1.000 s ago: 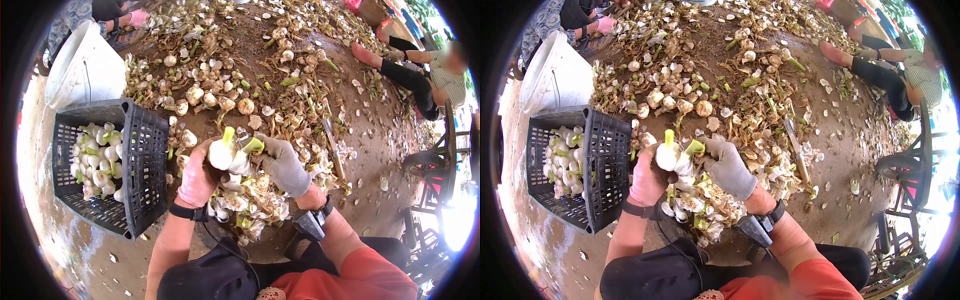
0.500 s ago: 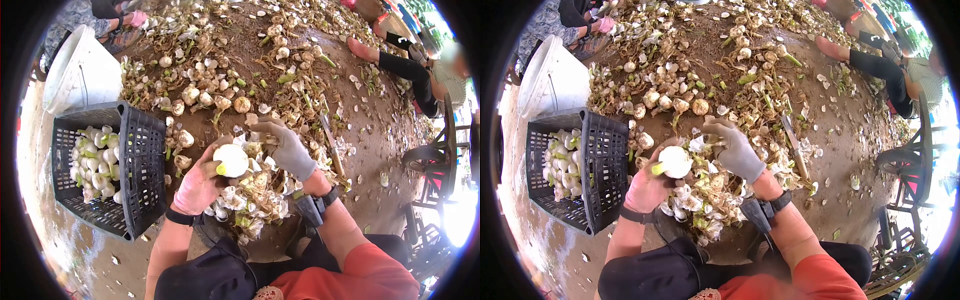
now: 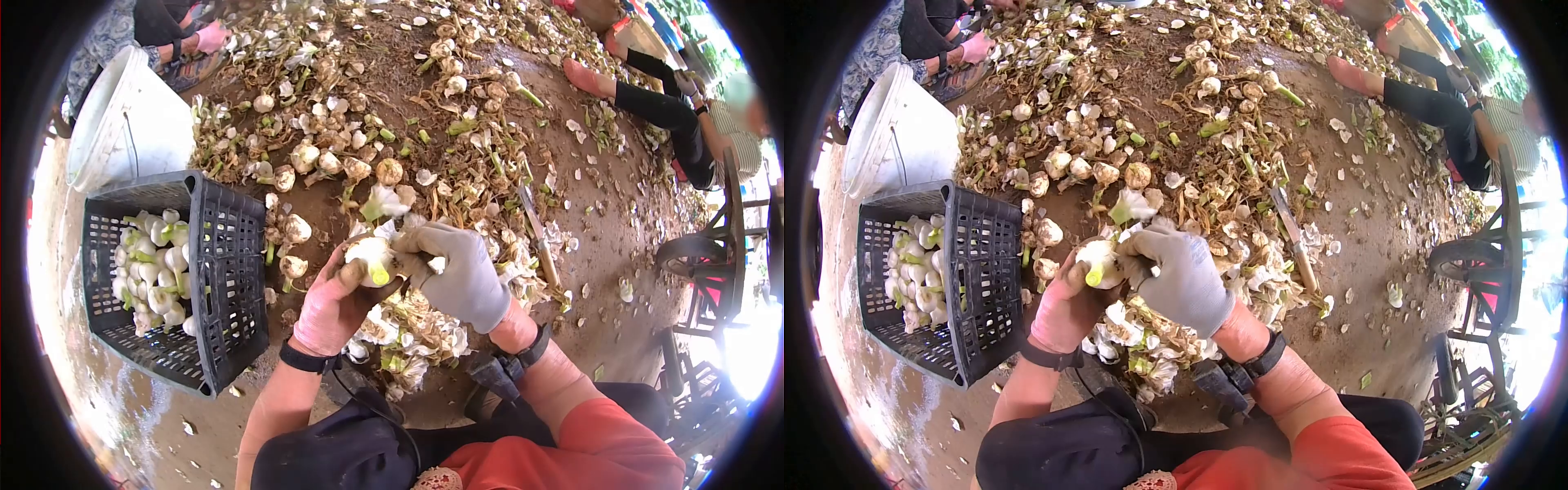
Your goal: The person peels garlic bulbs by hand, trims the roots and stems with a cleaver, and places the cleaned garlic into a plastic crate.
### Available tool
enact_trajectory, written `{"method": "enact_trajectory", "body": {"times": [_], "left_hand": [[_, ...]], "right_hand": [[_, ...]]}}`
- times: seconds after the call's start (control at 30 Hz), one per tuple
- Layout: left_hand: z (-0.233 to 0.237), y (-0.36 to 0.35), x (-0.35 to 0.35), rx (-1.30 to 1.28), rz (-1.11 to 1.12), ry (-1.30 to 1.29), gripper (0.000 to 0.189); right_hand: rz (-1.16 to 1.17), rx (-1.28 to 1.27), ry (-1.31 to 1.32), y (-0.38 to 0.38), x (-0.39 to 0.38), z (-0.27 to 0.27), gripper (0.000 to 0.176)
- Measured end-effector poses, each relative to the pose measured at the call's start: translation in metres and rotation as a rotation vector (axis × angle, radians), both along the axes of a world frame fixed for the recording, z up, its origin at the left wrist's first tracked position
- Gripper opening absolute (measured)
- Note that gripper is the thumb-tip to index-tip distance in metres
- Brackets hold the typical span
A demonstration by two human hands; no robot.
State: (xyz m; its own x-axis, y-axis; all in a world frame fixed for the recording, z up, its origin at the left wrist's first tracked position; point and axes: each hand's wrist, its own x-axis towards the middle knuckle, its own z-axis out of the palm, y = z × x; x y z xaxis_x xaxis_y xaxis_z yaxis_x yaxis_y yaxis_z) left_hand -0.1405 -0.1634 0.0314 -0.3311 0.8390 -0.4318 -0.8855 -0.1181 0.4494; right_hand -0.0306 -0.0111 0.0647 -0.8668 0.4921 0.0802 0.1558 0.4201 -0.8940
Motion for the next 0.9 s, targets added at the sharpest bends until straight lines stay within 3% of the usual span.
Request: {"method": "enact_trajectory", "body": {"times": [0.1,0.17,0.23,0.37,0.4,0.43,0.57,0.63,0.67,0.73,0.8,0.87,0.9], "left_hand": [[-0.01,-0.005,-0.005,0.014,-0.038,-0.035,0.057],[-0.013,-0.009,-0.007,0.093,-0.193,-0.025,0.056],[-0.001,-0.01,0.002,0.02,-0.193,-0.139,0.056],[-0.009,-0.013,0.004,-0.017,-0.267,-0.262,0.056],[-0.009,-0.014,0.005,-0.013,-0.27,-0.259,0.056],[-0.009,-0.016,0.005,0.005,-0.268,-0.177,0.058],[-0.002,-0.018,-0.001,0.02,-0.279,0.002,0.064],[-0.004,-0.014,-0.008,-0.003,-0.231,0.054,0.065],[0.0,-0.016,-0.007,-0.041,-0.096,0.083,0.061],[0.012,-0.022,-0.029,0.113,0.122,-0.119,0.045],[0.003,-0.038,-0.064,0.72,0.334,-0.507,0.025],[0.02,-0.047,-0.083,0.929,0.498,-0.639,0.015],[0.017,-0.045,-0.091,0.851,0.421,-0.528,0.016]], "right_hand": [[-0.02,0.052,-0.03,-0.007,-0.002,-0.003,0.007],[-0.03,0.058,-0.049,-0.005,-0.002,-0.007,0.007],[-0.082,0.048,-0.038,-0.001,-0.004,-0.018,0.006],[-0.154,0.154,-0.193,0.02,-0.003,-0.058,0.003],[-0.134,0.239,-0.343,0.027,0.003,-0.077,0.008],[-0.109,0.324,-0.489,0.032,0.003,-0.085,0.014],[-0.053,0.443,-0.368,0.031,0.017,-0.091,0.03],[-0.074,0.363,-0.331,0.03,0.013,-0.081,0.032],[-0.097,0.288,-0.299,0.031,0.012,-0.078,0.033],[-0.13,0.262,-0.245,0.034,0.008,-0.079,0.03],[-0.148,0.018,-0.297,0.036,0.007,-0.067,0.025],[-0.141,0.055,-0.25,0.036,0.007,-0.076,0.021],[-0.146,0.026,-0.236,0.033,0.007,-0.079,0.021]]}}
